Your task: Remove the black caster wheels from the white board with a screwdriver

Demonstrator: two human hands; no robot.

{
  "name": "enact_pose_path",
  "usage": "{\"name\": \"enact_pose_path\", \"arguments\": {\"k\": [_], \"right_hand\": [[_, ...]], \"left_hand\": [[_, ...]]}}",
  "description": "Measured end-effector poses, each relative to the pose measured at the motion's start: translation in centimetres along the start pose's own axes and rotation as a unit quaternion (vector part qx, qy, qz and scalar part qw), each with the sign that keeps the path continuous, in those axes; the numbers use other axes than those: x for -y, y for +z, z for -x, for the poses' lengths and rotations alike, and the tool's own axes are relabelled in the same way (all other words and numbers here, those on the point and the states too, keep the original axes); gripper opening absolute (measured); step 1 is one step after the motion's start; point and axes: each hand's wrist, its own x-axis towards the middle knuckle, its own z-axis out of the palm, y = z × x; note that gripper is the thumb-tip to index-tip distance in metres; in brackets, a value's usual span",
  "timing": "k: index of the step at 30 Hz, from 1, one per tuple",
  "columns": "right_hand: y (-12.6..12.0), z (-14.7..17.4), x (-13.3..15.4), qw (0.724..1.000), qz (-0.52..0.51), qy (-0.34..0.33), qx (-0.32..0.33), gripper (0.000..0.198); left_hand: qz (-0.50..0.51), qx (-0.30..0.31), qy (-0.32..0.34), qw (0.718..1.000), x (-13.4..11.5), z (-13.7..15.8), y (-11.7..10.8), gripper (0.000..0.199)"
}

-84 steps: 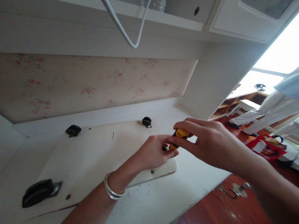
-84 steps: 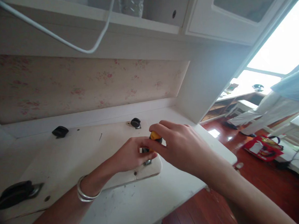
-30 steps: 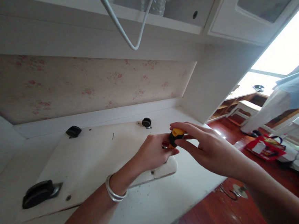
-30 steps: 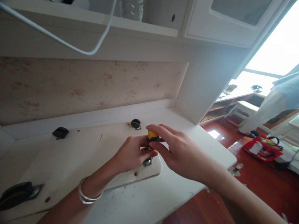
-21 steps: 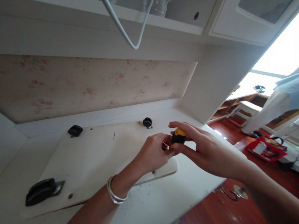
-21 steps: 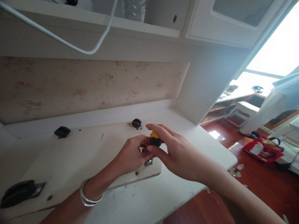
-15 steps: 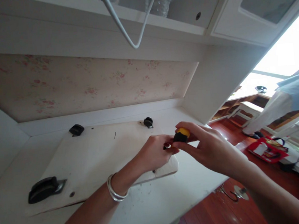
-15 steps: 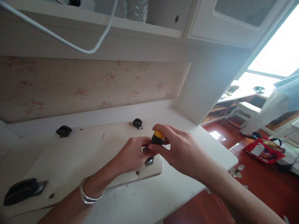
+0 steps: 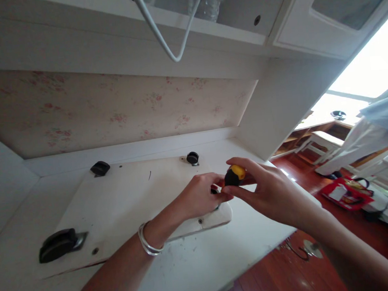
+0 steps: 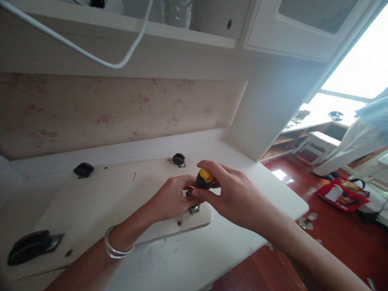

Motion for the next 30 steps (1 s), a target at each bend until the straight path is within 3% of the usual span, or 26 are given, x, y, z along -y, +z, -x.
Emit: {"name": "enact_pose_path", "arguments": {"k": [4, 10, 15, 19, 22, 26, 30], "right_hand": [[0.05, -0.18, -0.02, 1.000, -0.015, -0.008, 0.024, 0.036], [0.52, -0.36, -0.14, 1.000, -0.007, 0.002, -0.007, 0.034], [0.15, -0.26, 0.28, 0.998, -0.053, -0.007, 0.036, 0.041], [0.26, -0.34, 0.24, 0.999, -0.044, 0.006, 0.020, 0.028], [0.48, -0.42, 0.15, 1.000, -0.017, 0.011, -0.002, 0.033], [0.32, -0.37, 0.10, 0.999, -0.023, -0.024, 0.010, 0.043], [0.25, -0.39, 0.01, 0.999, -0.006, -0.046, -0.007, 0.033]], "left_hand": [[-0.005, -0.003, 0.006, 1.000, 0.22, 0.22, -0.05, 0.018], [-0.086, -0.011, 0.027, 0.996, 0.30, 0.36, -0.18, 0.020], [-0.079, -0.050, 0.025, 0.995, 0.63, 0.36, -0.14, 0.022], [-0.080, -0.031, 0.010, 0.996, 0.50, 0.41, -0.26, 0.012], [-0.076, -0.007, 0.014, 0.997, 0.20, 0.51, -0.43, 0.015], [-0.075, -0.004, 0.021, 0.997, 0.08, 0.54, -0.65, 0.019], [-0.083, -0.004, 0.020, 0.996, 0.20, 0.53, -0.65, 0.015]]}}
